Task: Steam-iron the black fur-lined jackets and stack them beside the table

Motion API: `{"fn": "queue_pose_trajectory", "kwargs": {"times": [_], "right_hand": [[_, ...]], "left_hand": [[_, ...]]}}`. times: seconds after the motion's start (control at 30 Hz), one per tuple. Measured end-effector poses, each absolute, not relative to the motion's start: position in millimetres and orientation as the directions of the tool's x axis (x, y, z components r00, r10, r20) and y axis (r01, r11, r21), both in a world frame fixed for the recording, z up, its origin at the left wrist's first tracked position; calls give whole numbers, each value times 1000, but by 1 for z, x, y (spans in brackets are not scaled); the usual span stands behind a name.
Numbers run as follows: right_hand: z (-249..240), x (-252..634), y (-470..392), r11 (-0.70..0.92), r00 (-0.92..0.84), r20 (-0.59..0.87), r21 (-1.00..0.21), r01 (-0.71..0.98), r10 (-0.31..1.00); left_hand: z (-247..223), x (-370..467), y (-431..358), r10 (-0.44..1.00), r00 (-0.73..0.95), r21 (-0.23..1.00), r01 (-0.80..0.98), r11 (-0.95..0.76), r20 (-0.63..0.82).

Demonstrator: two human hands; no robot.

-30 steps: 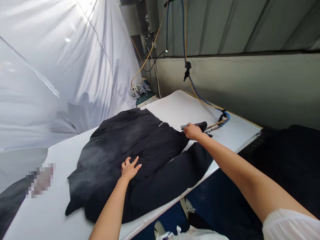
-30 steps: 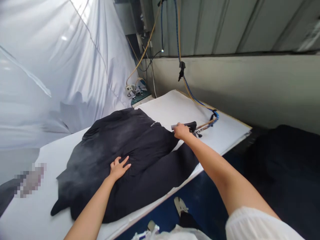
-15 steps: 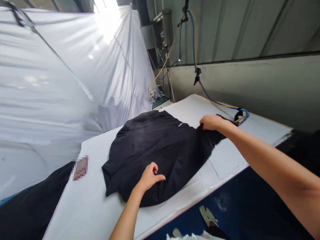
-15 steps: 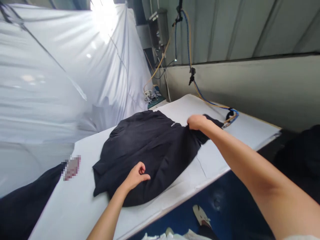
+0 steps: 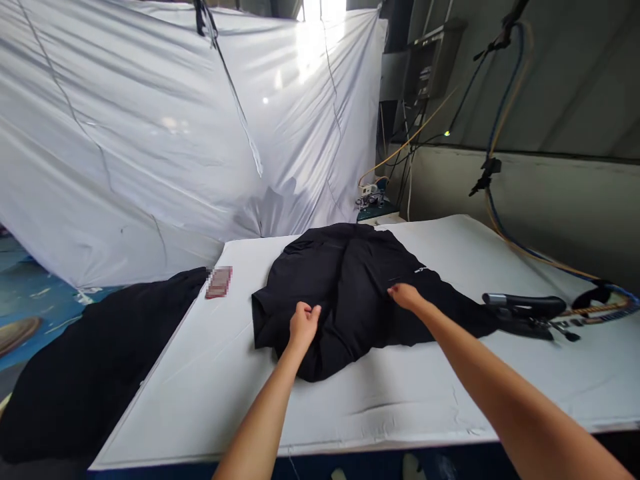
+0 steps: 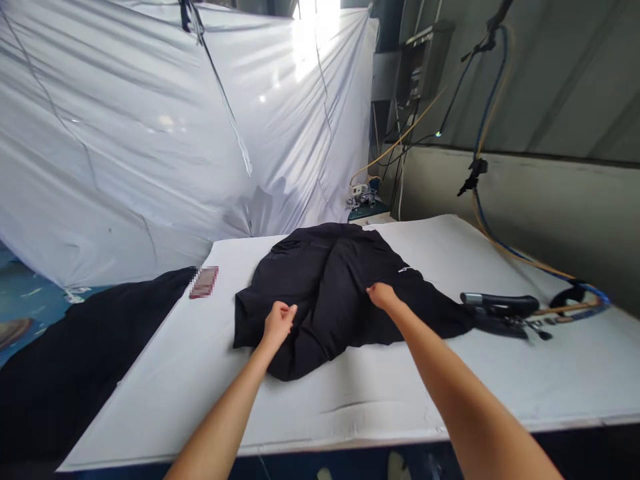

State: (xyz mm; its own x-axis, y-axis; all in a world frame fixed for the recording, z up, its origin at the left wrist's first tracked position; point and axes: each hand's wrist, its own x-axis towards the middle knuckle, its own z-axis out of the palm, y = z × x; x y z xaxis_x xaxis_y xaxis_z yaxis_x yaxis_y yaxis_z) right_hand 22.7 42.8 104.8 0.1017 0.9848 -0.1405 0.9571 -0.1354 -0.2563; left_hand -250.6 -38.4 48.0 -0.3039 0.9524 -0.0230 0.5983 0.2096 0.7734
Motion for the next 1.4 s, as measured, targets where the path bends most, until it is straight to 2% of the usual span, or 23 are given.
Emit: {"fn": "queue_pose_trajectory", "kwargs": {"times": [0.1,0.17,0.3,0.37,0.5,0.57,0.63,0.7,0.77,0.87,0.93,1.07,1.13,1.2,1.27,1.4], "right_hand": [[70,12,23,-139,106,-132,-279,950,986],[57,8,17,-111,73,-139,-289,951,988],[57,11,29,-138,82,-300,-168,976,950],[66,10,43,-155,119,-273,-115,981,955],[86,-7,77,-74,67,-69,-105,992,995],[87,-17,97,5,1,55,-96,995,998],[79,-22,116,98,-89,137,-61,993,987],[63,-21,135,161,-157,127,-24,987,979],[44,-15,151,158,-158,30,-15,987,987],[24,-9,169,105,-116,-235,-57,993,965],[21,-8,178,98,-119,-331,-80,992,936],[22,-4,192,95,-100,-95,-51,994,990],[22,0,202,52,-59,-148,-46,998,987],[27,2,218,17,-23,-314,-24,1000,949],[40,0,238,17,-15,-357,2,1000,934],[74,-11,289,47,-61,-157,-94,994,986]], "left_hand": [[47,-232,-59,996,-82,706,705,71,-19],[44,-223,-72,998,10,658,752,37,-68],[48,-220,-76,936,22,485,860,162,-352],[59,-214,-66,942,-17,406,900,160,-335],[76,-179,-33,999,25,454,890,-42,44],[71,-158,-20,992,78,450,886,-113,95],[59,-143,-14,985,169,438,885,-158,13],[47,-138,-15,956,267,465,866,-185,-118],[39,-139,-18,926,317,504,845,-178,-205],[41,-145,-19,917,314,530,836,-143,-247],[46,-147,-18,907,314,542,832,-120,-281],[52,-145,-18,882,310,555,829,-68,-355],[54,-146,-13,860,330,571,819,-56,-388],[57,-153,2,841,347,575,817,-55,-414],[62,-172,30,867,330,561,825,-72,-373],[69,-243,118,988,125,452,889,-69,-95]]}}
